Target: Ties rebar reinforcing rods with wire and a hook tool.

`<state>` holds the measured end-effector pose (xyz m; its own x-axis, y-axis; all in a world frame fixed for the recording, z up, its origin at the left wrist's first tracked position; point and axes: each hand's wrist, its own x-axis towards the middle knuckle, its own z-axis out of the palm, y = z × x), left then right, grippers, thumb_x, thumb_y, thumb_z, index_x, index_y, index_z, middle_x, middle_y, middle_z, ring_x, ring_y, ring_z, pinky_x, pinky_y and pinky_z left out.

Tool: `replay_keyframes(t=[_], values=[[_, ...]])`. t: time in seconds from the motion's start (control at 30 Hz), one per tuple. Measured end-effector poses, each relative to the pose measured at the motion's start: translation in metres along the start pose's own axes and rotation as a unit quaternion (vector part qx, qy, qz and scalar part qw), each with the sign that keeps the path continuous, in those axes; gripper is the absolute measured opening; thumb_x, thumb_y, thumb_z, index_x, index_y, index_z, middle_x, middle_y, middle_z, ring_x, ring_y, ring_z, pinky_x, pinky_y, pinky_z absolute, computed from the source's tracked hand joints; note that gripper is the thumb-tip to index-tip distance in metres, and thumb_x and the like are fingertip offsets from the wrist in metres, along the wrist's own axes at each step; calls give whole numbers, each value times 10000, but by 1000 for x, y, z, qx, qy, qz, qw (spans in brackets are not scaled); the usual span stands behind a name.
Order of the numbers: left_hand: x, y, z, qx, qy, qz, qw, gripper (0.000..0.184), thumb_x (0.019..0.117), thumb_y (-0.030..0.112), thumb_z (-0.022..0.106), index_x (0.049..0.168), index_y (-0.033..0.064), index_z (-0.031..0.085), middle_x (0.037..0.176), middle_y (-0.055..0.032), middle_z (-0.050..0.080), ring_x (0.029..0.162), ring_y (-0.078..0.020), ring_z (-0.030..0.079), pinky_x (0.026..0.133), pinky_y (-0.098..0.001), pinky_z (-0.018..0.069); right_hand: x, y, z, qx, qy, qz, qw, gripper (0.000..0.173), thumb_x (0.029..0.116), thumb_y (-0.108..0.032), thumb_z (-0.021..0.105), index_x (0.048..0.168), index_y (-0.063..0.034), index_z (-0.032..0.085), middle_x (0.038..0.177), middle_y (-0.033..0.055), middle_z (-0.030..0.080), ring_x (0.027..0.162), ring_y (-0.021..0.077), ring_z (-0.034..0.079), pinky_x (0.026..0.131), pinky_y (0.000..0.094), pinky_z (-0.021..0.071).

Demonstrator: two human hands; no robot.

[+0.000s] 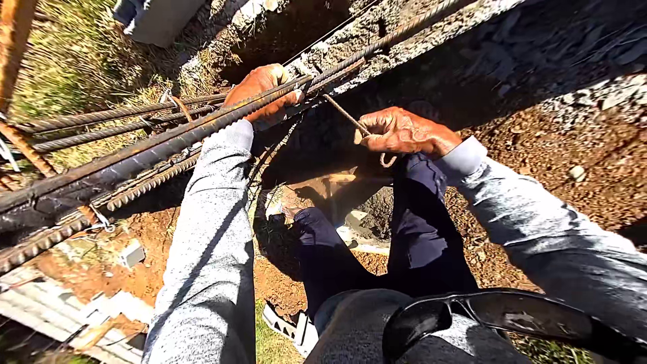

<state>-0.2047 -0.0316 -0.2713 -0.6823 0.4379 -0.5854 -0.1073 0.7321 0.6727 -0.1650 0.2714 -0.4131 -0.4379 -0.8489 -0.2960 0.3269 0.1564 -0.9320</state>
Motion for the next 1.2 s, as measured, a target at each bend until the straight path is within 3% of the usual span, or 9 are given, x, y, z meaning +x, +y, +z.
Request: replay_keyframes(t=[0.03,0.07,0.17,0.27,0.5,0.6,0.77,1.0,1.2], values=[[11,-47,1,-59,-6,-10,998,307,1006,244,647,1020,-52,568,710,-139,662,510,-169,632,444,-253,503,1,-1,-4,-10,-8,18,1000,48,906,-141,660,928,-126,700,690,-21,607,572,74,548,509,285,455],[20,-67,-1,-72,-20,-85,994,323,981,324,692,1040,25,585,722,-90,676,522,-153,635,463,-290,521,3,-2,-7,-30,-14,31,999,54,895,-146,665,930,-134,704,687,-16,614,560,87,558,498,312,474],[33,-67,-3,0,-28,-213,977,359,945,444,714,1028,109,613,740,-55,685,563,-171,649,527,-373,551,6,-10,-19,-147,-30,49,988,42,876,-216,664,900,-182,670,678,-23,581,584,123,553,533,395,457],[34,-59,-2,81,-34,-223,971,389,951,492,672,1018,116,598,777,-67,669,646,-218,656,612,-476,548,7,-24,-34,-208,-58,38,976,63,882,-260,662,881,-200,640,667,-30,560,577,128,543,524,407,440],[34,-54,1,127,-28,-229,965,396,960,515,642,1057,134,596,862,-79,678,757,-257,680,700,-539,556,10,-31,-41,-15,-72,13,997,97,880,-116,679,783,-127,669,612,-22,567,507,72,504,446,265,392],[33,-55,0,122,-34,-216,968,384,959,494,661,1044,125,597,858,-85,671,753,-258,671,697,-530,552,5,-17,-22,48,-41,-15,998,66,878,-118,669,817,-116,695,606,-32,558,505,56,486,444,244,371],[27,-34,11,176,17,-229,957,383,964,503,622,1017,124,598,1013,-124,661,977,-326,646,806,-601,493,-6,-11,27,99,43,-18,994,61,908,-123,654,902,-100,710,644,-28,589,534,57,517,476,244,415],[28,-22,10,188,22,-260,947,363,963,491,634,1040,137,618,1017,-117,680,992,-334,655,808,-612,490,2,3,88,159,124,-8,979,102,915,-74,609,965,-76,698,689,-7,585,563,74,506,502,254,411],[30,-23,2,221,-8,-234,947,388,967,505,627,1014,120,625,1033,-135,675,1001,-353,652,798,-629,494,-8,-19,56,120,65,34,990,115,940,-85,597,979,-68,704,668,15,594,530,94,539,466,267,452]])
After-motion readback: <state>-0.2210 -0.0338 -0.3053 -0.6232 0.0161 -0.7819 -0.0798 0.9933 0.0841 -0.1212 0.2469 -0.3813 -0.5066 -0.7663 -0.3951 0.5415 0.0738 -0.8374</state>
